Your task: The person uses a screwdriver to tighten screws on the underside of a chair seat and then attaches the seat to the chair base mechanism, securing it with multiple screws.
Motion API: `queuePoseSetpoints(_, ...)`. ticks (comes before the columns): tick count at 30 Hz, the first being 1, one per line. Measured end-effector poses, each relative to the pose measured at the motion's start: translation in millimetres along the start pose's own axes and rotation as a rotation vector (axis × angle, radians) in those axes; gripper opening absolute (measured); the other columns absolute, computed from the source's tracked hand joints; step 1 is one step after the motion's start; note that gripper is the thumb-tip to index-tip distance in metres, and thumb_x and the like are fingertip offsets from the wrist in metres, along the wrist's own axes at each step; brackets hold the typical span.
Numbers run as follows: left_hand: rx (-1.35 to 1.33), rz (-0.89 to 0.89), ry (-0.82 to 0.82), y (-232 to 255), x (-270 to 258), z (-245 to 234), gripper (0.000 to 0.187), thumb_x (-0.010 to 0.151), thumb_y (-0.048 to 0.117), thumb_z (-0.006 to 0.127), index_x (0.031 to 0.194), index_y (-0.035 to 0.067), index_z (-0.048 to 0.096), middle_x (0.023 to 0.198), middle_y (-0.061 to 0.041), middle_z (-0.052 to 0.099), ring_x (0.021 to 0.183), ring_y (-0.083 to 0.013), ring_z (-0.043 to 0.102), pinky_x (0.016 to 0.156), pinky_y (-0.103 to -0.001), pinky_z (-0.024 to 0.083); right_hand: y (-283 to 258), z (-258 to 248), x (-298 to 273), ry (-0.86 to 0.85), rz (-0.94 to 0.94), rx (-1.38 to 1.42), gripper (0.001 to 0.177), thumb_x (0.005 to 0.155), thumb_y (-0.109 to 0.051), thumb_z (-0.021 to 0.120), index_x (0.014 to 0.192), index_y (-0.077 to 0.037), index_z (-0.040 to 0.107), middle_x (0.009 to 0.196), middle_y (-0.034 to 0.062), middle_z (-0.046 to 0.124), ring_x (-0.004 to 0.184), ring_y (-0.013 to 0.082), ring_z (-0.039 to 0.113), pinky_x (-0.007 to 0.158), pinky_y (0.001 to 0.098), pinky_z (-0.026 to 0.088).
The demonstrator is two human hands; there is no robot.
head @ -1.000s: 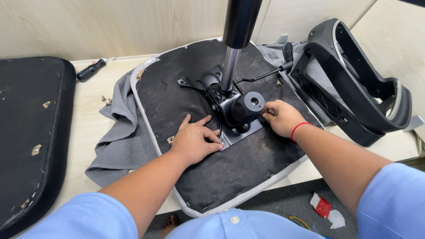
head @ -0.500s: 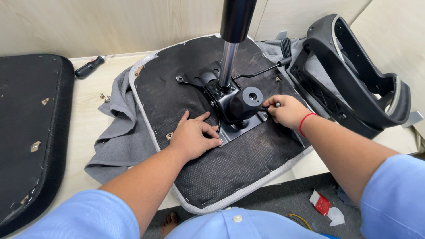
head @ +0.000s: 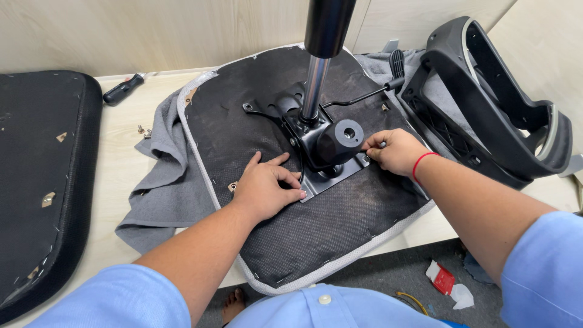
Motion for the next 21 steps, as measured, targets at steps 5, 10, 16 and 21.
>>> queuePoseSetpoints(5,-0.013,0.045,0.03,0,1,-1,0.017,0.068,0.025,0.087,0.081,0.014,0.083,0.102,-0.002,0.081,0.14,-0.02,0.052,0.126,-0.055,0.011,2,1,2,-0.011,-0.01,-0.024,0.016,0.095,-0.012,0.068,0.107,-0.01,0.078,0.084,0.001,0.071,0.061,0.0116,0.054,0.061,0.0281,0.05)
queuePoseSetpoints(10,0.004,0.057,0.053,-2,1,-1,0.023,0.067,0.025,0.088,0.085,0.014,0.082,0.1,-0.003,0.081,0.14,-0.0202,0.053,0.126,-0.055,0.014,2,2,2,-0.016,-0.027,-0.019,0.016,0.095,-0.013,0.067,0.108,-0.01,0.078,0.086,0.0008,0.072,0.064,0.011,0.056,0.063,0.0276,0.052)
queuePoseSetpoints(16,0.015,0.067,0.057,0,0,-2,0.02,0.069,0.025,0.087,0.085,0.014,0.081,0.104,-0.002,0.08,0.141,-0.0215,0.052,0.126,-0.057,0.014,3,2,0,-0.002,0.0,-0.029,0.016,0.096,-0.014,0.067,0.108,-0.01,0.078,0.089,0.0017,0.071,0.066,0.0108,0.057,0.065,0.0275,0.053)
queuePoseSetpoints(21,0.098,0.151,0.018,12,-5,-2,0.014,0.075,0.025,0.081,0.086,0.017,0.081,0.115,-0.001,0.074,0.141,-0.0251,0.048,0.123,-0.063,0.012,7,5,2,0.001,0.008,-0.008,0.016,0.097,-0.013,0.066,0.108,-0.011,0.077,0.087,0.0037,0.069,0.067,0.0109,0.057,0.065,0.0285,0.052)
Point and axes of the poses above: each hand's wrist, its own x-axis towards the middle knuckle, its own z-axis out of the palm, y = z × x, the point moved 9 cm from there along x, towards the middle knuckle
